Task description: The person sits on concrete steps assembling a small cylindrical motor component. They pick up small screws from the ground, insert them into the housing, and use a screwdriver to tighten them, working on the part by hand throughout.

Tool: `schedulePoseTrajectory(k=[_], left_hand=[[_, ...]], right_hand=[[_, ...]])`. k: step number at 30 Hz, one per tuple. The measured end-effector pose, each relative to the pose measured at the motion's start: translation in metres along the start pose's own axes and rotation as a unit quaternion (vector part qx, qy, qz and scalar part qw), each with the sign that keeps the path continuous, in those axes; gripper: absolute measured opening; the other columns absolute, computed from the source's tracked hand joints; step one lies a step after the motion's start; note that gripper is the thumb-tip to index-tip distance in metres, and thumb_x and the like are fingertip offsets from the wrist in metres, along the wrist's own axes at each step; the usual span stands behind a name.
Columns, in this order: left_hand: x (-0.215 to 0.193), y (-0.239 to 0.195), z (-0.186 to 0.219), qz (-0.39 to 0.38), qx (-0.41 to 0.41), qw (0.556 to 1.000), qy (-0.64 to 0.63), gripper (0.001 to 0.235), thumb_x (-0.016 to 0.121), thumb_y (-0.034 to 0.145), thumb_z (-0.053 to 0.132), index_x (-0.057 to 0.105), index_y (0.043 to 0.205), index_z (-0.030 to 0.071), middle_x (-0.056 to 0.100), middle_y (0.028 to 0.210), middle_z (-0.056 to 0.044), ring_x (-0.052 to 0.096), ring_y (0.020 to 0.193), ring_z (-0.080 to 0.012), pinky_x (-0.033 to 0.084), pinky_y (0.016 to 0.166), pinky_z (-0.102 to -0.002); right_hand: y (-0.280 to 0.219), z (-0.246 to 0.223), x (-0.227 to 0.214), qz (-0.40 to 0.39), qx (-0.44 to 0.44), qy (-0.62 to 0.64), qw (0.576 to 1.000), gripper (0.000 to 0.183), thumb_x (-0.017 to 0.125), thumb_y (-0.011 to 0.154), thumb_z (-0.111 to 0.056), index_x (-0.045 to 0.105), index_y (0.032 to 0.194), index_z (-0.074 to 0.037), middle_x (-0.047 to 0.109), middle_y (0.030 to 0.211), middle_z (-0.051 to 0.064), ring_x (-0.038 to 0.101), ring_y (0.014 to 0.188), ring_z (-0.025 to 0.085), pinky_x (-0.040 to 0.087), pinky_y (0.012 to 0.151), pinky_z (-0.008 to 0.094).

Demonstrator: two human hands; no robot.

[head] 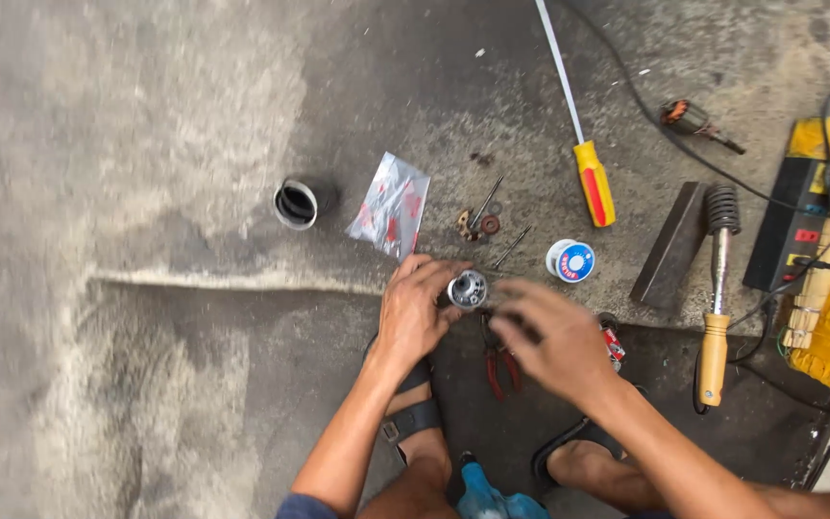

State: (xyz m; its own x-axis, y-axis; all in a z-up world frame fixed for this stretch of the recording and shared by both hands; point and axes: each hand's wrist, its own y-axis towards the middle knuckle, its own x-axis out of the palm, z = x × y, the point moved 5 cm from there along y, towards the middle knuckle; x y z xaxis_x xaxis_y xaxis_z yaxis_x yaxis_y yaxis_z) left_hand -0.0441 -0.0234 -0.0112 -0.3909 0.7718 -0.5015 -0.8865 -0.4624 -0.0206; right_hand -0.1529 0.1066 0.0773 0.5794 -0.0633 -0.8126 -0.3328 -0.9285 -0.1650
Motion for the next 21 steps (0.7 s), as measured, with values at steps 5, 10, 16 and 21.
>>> schedulePoseTrajectory(k=[5, 10, 16, 21], left_hand=[[-0.013, -0.022, 0.024, 0.107, 0.075, 0.980, -0.149, 0.053, 0.091, 0.067, 0.013, 0.074, 0.118, 0.012, 0.076, 0.112, -0.008, 0.065, 0.106, -0.0358, 0.053, 0.096, -0.047], [-0.023, -0.048, 0.065, 0.141, 0.124, 0.943, -0.276, 0.053, 0.086, 0.064, 0.006, 0.060, 0.111, 0.007, 0.070, 0.116, -0.010, 0.067, 0.120, -0.0307, 0.056, 0.107, -0.045], [-0.048, -0.061, 0.125, 0.148, 0.200, 0.934, -0.256, 0.045, 0.088, 0.070, 0.002, 0.061, 0.106, 0.004, 0.067, 0.117, -0.014, 0.072, 0.116, -0.0353, 0.062, 0.100, -0.044], [-0.076, -0.064, 0.204, 0.106, 0.282, 0.916, -0.263, 0.047, 0.088, 0.067, 0.006, 0.061, 0.105, 0.005, 0.069, 0.112, -0.012, 0.074, 0.105, -0.0307, 0.061, 0.091, -0.040]], right_hand=[[-0.039, 0.035, 0.007, 0.192, 0.206, 0.341, 0.897, 0.021, 0.074, 0.090, -0.001, 0.069, 0.110, 0.003, 0.075, 0.111, 0.017, 0.073, 0.078, 0.020, 0.063, 0.064, 0.028], [-0.136, 0.030, 0.075, -0.168, 0.306, 0.416, 0.840, 0.053, 0.081, 0.069, -0.003, 0.076, 0.122, -0.005, 0.079, 0.115, 0.006, 0.071, 0.088, 0.016, 0.063, 0.073, 0.032], [-0.217, 0.047, 0.090, -0.546, 0.143, -0.037, 0.825, 0.045, 0.038, 0.107, -0.037, 0.038, 0.143, -0.063, 0.047, 0.085, 0.001, 0.053, 0.078, 0.016, 0.043, 0.074, 0.030], [-0.195, 0.020, 0.017, -0.259, 0.150, 0.088, 0.950, 0.031, 0.048, 0.099, -0.025, 0.056, 0.125, -0.040, 0.062, 0.081, 0.003, 0.062, 0.070, 0.015, 0.051, 0.067, 0.029]])
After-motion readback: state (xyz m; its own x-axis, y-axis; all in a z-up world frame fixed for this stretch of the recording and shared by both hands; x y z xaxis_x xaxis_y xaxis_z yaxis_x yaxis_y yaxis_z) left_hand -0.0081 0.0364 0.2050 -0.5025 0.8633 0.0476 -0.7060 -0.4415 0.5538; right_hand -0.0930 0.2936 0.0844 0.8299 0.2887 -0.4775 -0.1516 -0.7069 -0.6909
